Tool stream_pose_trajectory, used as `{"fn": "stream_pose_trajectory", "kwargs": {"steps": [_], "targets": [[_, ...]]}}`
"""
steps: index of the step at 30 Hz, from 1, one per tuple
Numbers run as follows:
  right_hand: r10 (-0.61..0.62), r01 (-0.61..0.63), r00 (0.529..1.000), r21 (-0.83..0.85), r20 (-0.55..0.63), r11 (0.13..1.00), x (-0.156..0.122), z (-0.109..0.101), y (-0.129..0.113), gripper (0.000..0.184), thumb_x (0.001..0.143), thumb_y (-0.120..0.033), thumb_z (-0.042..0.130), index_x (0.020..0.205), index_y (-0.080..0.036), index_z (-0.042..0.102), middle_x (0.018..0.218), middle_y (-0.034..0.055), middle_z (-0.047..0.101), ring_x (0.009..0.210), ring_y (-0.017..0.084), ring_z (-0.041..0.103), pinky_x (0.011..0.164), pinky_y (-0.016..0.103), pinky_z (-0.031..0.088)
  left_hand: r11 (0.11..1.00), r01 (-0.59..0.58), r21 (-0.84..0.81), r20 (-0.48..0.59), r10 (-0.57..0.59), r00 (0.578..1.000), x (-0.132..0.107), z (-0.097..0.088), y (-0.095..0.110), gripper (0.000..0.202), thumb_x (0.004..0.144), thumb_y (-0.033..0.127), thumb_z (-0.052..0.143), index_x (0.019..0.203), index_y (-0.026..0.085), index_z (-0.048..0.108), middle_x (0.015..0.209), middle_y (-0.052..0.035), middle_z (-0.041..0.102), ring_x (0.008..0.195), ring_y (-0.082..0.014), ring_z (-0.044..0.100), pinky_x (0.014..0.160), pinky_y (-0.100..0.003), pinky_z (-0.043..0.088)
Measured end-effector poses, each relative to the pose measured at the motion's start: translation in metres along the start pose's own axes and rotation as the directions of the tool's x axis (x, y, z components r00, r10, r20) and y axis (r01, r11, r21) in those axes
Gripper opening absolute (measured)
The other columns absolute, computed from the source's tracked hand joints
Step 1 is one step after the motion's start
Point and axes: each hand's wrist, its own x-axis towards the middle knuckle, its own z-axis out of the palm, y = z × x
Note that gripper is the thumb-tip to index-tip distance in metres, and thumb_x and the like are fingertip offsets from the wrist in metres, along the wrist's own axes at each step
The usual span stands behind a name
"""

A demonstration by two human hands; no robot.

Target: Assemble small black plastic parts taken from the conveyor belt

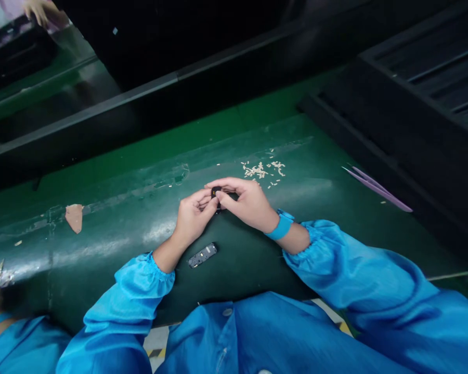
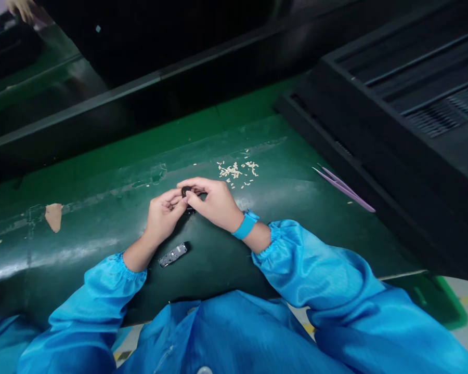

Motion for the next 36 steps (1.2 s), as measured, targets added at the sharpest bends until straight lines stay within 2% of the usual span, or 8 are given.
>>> {"fn": "stream_pose_trajectory", "kwargs": {"steps": [8, 15, 19, 21, 24, 29, 32, 36], "targets": [[0.125, -0.132, 0.991, 0.197, 0.047, 0.971, 0.002, -0.001, 0.004, 0.022, 0.083, -0.03, 0.071, 0.102, -0.02, 0.077, 0.093, 0.0047, 0.08, 0.074, 0.018, 0.075, 0.06, 0.029, 0.064, 0.999, -0.028, 0.031, 0.056, 0.026, 0.998, 0.0, -0.003, 0.001, 0.026, 0.09, 0.041, 0.067, 0.094, 0.017, 0.077, 0.079, -0.0043, 0.077, 0.073, -0.0183, 0.073, 0.069, -0.029, 0.06], [0.041, -0.045, 0.999, 0.141, 0.028, 0.989, 0.004, 0.004, 0.004, 0.016, 0.081, -0.02, 0.067, 0.096, -0.019, 0.07, 0.098, 0.0059, 0.079, 0.089, 0.02, 0.076, 0.083, 0.036, 0.064, 0.963, -0.129, 0.237, 0.069, 0.116, 0.991, -0.004, -0.004, -0.008, 0.02, 0.093, 0.029, 0.059, 0.094, 0.017, 0.074, 0.08, -0.0026, 0.074, 0.07, -0.0149, 0.068, 0.069, -0.026, 0.056], [-0.101, 0.098, 0.994, -0.063, -0.044, 0.993, -0.003, 0.003, -0.001, 0.023, 0.087, -0.02, 0.065, 0.11, -0.022, 0.065, 0.116, 0.0083, 0.075, 0.104, 0.023, 0.073, 0.092, 0.042, 0.061, 0.993, -0.079, 0.092, -0.037, 0.083, 0.996, -0.004, -0.002, -0.005, 0.021, 0.09, 0.031, 0.065, 0.107, 0.019, 0.068, 0.101, -0.0069, 0.074, 0.089, -0.0178, 0.073, 0.083, -0.03, 0.06], [-0.262, 0.237, 0.963, -0.262, -0.066, 0.935, -0.011, 0.0, -0.006, 0.019, 0.089, -0.025, 0.068, 0.107, -0.023, 0.064, 0.123, 0.0112, 0.071, 0.115, 0.027, 0.068, 0.096, 0.046, 0.058, 0.999, -0.019, -0.031, -0.136, 0.015, 0.991, -0.007, -0.003, 0.002, 0.024, 0.087, 0.033, 0.07, 0.107, 0.02, 0.064, 0.1, -0.0058, 0.071, 0.085, -0.0167, 0.073, 0.076, -0.027, 0.061], [-0.432, 0.43, 0.893, -0.521, 0.125, 0.738, -0.024, -0.003, -0.015, 0.006, 0.092, -0.027, 0.069, 0.092, -0.023, 0.065, 0.11, 0.0108, 0.075, 0.105, 0.029, 0.069, 0.089, 0.047, 0.056, 0.988, 0.07, -0.138, -0.232, -0.101, 0.967, -0.021, -0.006, 0.011, 0.022, 0.082, 0.032, 0.075, 0.094, 0.02, 0.061, 0.082, -0.0003, 0.066, 0.07, -0.0112, 0.066, 0.064, -0.02, 0.058], [-0.564, 0.696, 0.711, -0.538, 0.42, 0.476, -0.045, 0.003, -0.029, 0.013, 0.1, -0.02, 0.057, 0.095, -0.02, 0.07, 0.109, 0.009, 0.077, 0.095, 0.023, 0.071, 0.082, 0.038, 0.055, 0.967, 0.157, -0.201, -0.334, -0.218, 0.917, -0.073, -0.014, 0.019, 0.033, 0.08, 0.038, 0.081, 0.08, 0.019, 0.055, 0.07, 0.0031, 0.064, 0.063, -0.0092, 0.064, 0.065, -0.02, 0.058], [-0.574, 0.757, 0.646, -0.519, 0.503, 0.398, -0.052, 0.006, -0.034, 0.018, 0.101, -0.013, 0.053, 0.094, -0.015, 0.07, 0.111, 0.0111, 0.077, 0.092, 0.021, 0.07, 0.081, 0.035, 0.054, 0.979, 0.19, -0.079, -0.343, -0.205, 0.917, -0.106, -0.025, 0.023, 0.029, 0.087, 0.041, 0.077, 0.086, 0.018, 0.059, 0.078, -0.0003, 0.068, 0.072, -0.012, 0.068, 0.071, -0.023, 0.06], [-0.477, 0.783, 0.618, -0.439, 0.624, 0.44, -0.053, -0.001, -0.042, 0.019, 0.101, -0.011, 0.051, 0.094, -0.014, 0.069, 0.106, 0.0102, 0.077, 0.088, 0.02, 0.069, 0.079, 0.034, 0.051, 0.909, 0.043, 0.414, -0.262, 0.074, 0.962, -0.136, -0.048, 0.032, 0.057, 0.085, 0.048, 0.078, 0.132, 0.022, 0.059, 0.122, -0.0116, 0.063, 0.112, -0.024, 0.065, 0.084, -0.033, 0.061]]}}
